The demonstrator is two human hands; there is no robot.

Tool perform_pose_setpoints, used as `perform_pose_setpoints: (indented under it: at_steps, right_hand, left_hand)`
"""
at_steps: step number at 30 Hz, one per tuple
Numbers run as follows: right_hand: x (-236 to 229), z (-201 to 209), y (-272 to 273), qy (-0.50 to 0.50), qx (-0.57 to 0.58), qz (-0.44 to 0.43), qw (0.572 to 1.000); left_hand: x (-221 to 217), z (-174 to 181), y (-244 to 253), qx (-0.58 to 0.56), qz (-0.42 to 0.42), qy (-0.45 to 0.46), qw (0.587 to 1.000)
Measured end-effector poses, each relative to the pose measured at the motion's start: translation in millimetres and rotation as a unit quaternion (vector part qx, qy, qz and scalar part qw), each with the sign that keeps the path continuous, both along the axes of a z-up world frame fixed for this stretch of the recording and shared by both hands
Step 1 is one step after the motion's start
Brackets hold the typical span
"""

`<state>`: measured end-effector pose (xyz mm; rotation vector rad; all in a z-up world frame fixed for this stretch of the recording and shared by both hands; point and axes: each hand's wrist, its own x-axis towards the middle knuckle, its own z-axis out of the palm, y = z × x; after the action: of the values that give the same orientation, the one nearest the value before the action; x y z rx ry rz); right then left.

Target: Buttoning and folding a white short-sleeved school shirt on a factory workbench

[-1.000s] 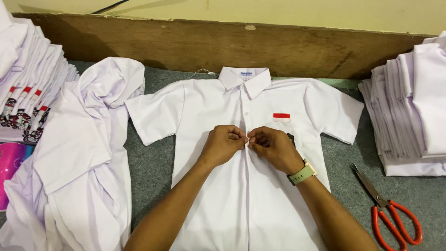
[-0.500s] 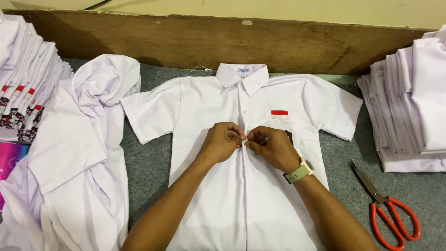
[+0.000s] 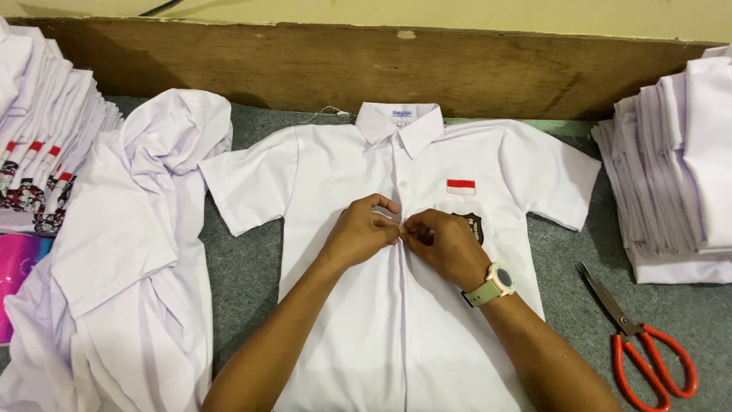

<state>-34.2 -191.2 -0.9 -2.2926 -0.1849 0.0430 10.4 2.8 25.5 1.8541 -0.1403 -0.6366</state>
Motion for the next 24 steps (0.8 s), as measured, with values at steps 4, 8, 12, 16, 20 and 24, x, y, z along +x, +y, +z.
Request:
perform_pose_setpoints:
  at_steps: [4,8,12,16,20,24]
  right_hand:
    - [-1,-3,1,-0.006,-0.021,0.004,1.000]
    - [0,2,2,-0.016,-0.036,0.017,0.999]
    - [0,8,2,-0.013,-0.023,0.027,0.999]
    - [-1,20,2,-0.001,-0.018,0.032,0.999]
    - [3,12,-3,0.013,0.000,0.035,0.999]
    - [4,12,-3,0.034,0.017,0.028,0.999]
  left_hand:
    - [-1,-2,1,0.001,-0.011,0.003,1.000]
    - [0,-7,-2,-0.013,0.002,0.007,1.000]
    - [-2,-3,-2,0.026,0.003,-0.003,1.000]
    - [0,-10,-3,0.054,-0.014,-0.027,0.998]
    - [-3,1,-2,0.052,-0.026,-0.035,0.998]
    - [-7,9,-2,0.061,-0.034,-0.035,0.997]
